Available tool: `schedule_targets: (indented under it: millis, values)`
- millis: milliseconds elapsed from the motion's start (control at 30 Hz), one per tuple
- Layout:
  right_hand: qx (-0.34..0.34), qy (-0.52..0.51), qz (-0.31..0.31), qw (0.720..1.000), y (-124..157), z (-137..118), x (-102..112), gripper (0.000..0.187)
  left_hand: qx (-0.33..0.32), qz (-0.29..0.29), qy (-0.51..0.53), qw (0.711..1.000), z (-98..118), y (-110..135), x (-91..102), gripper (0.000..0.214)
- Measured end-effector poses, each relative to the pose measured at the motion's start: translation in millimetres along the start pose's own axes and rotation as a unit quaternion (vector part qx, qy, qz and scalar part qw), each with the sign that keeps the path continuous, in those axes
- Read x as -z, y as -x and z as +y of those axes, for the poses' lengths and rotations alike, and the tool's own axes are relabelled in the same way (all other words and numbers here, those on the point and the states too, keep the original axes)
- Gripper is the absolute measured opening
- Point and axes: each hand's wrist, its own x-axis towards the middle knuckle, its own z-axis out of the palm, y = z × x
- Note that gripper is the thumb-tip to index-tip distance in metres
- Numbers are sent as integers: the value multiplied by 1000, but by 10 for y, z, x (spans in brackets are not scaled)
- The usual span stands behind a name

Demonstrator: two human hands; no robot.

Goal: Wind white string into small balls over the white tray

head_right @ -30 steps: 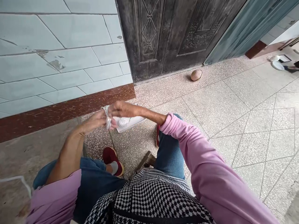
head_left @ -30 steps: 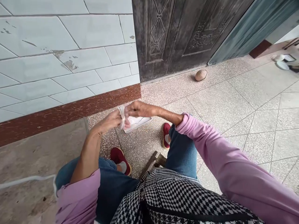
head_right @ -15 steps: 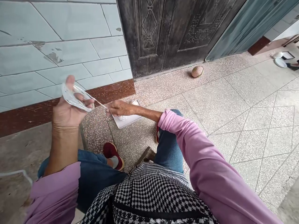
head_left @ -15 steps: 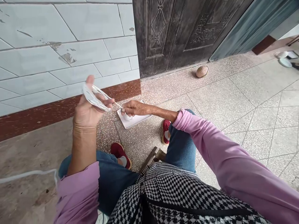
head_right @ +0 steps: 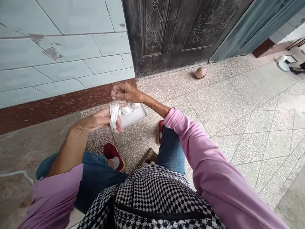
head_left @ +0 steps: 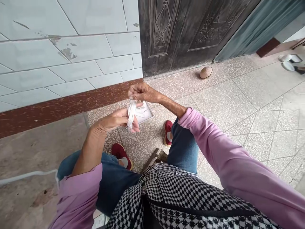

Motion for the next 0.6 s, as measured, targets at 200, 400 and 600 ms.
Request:
schedule_targets:
  millis: [200, 400, 600]
  values:
    - [-153, -99, 19, 983, 109, -85, -389, 37, -83, 16, 82, 993, -160, 36, 217, 111]
    - [-177, -260, 58, 947, 121, -187, -559, 44, -116, 183, 150, 965, -190, -58, 272, 102]
    - [-220, -233, 61, 945, 100, -161, -490, 28, -135, 116, 111, 978, -104, -134, 225, 102]
